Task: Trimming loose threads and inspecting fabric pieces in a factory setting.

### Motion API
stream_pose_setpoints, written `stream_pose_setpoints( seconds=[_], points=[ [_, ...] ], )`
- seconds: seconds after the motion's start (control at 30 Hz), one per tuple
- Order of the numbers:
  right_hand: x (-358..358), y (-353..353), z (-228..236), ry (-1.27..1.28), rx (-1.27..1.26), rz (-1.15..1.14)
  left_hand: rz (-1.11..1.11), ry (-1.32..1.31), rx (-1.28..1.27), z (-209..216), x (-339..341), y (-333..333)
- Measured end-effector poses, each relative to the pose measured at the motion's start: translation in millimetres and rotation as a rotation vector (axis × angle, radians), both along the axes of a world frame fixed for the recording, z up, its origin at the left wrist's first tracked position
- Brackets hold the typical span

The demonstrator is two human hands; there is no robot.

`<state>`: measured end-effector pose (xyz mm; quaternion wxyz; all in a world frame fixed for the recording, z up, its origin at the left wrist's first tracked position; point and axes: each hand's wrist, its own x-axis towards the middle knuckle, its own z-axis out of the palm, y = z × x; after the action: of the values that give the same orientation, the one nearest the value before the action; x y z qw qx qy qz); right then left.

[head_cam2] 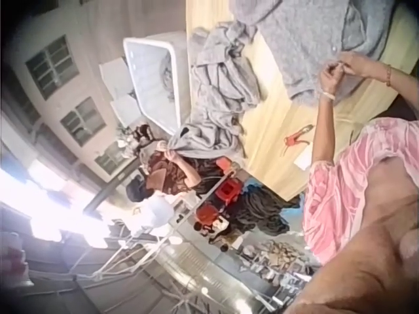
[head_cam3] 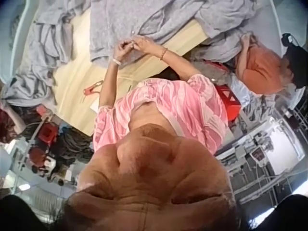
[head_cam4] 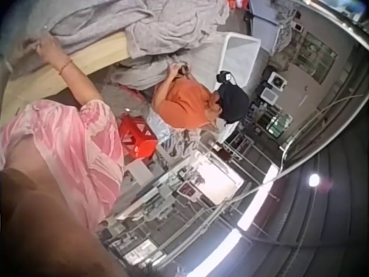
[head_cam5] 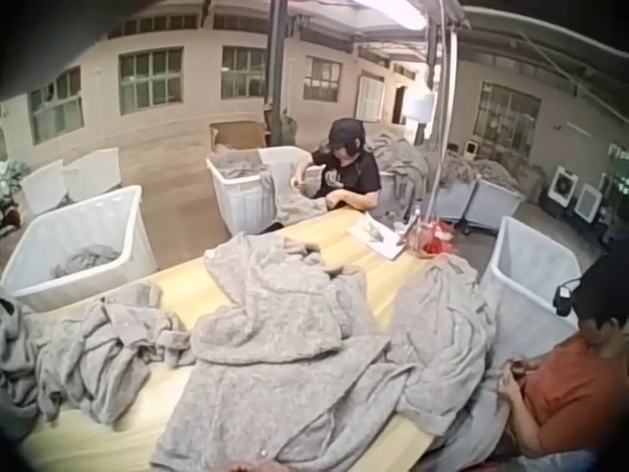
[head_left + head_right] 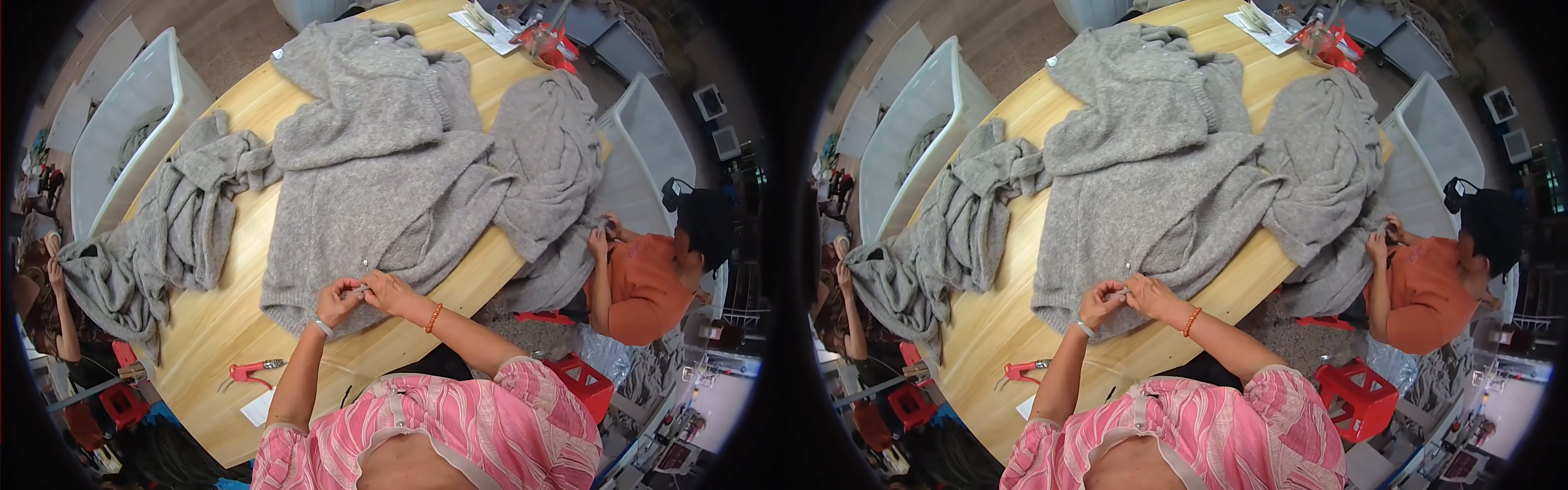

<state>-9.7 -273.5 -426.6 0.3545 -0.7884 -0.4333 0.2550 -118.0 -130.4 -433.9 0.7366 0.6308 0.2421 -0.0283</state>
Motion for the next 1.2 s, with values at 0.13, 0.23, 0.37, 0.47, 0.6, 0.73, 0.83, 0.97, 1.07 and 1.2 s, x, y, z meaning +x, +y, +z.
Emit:
stream_pose_setpoints(
  seconds=[0.13, 0.23, 0.37, 0.47, 0.6, 0.73, 0.83, 0.97, 1.07, 1.2],
  points=[
    [1, -3, -11, 0.020, 0.031, 0.045, -0.088, -0.075, 0.511, 9, 0, -5],
    [3, -4, -9, 0.036, 0.030, 0.047, -0.126, -0.113, 0.668, 5, 5, -4],
    [6, 1, -2, 0.068, -0.008, 0.077, -0.123, -0.069, 0.658, 0, 4, 1],
    [6, 2, 1, 0.082, 0.004, 0.104, -0.121, 0.002, 0.619, 7, 4, -1],
    [8, 0, -4, 0.071, -0.039, 0.099, -0.126, -0.024, 0.633, 6, 6, -1],
    [6, -2, -1, 0.078, -0.003, 0.081, -0.130, -0.028, 0.615, 3, 2, -2],
    [4, -5, 0, 0.095, 0.022, 0.073, -0.136, -0.029, 0.580, 1, 0, -2],
    [0, -5, 3, 0.081, 0.034, 0.069, -0.139, -0.023, 0.568, 1, -1, -2],
    [-1, -4, 4, 0.084, 0.016, 0.094, -0.155, 0.103, 0.462, 2, 0, 2],
    [6, -4, -4, 0.101, 0.036, 0.110, -0.188, 0.132, 0.409, 4, 5, 5]
  ],
)
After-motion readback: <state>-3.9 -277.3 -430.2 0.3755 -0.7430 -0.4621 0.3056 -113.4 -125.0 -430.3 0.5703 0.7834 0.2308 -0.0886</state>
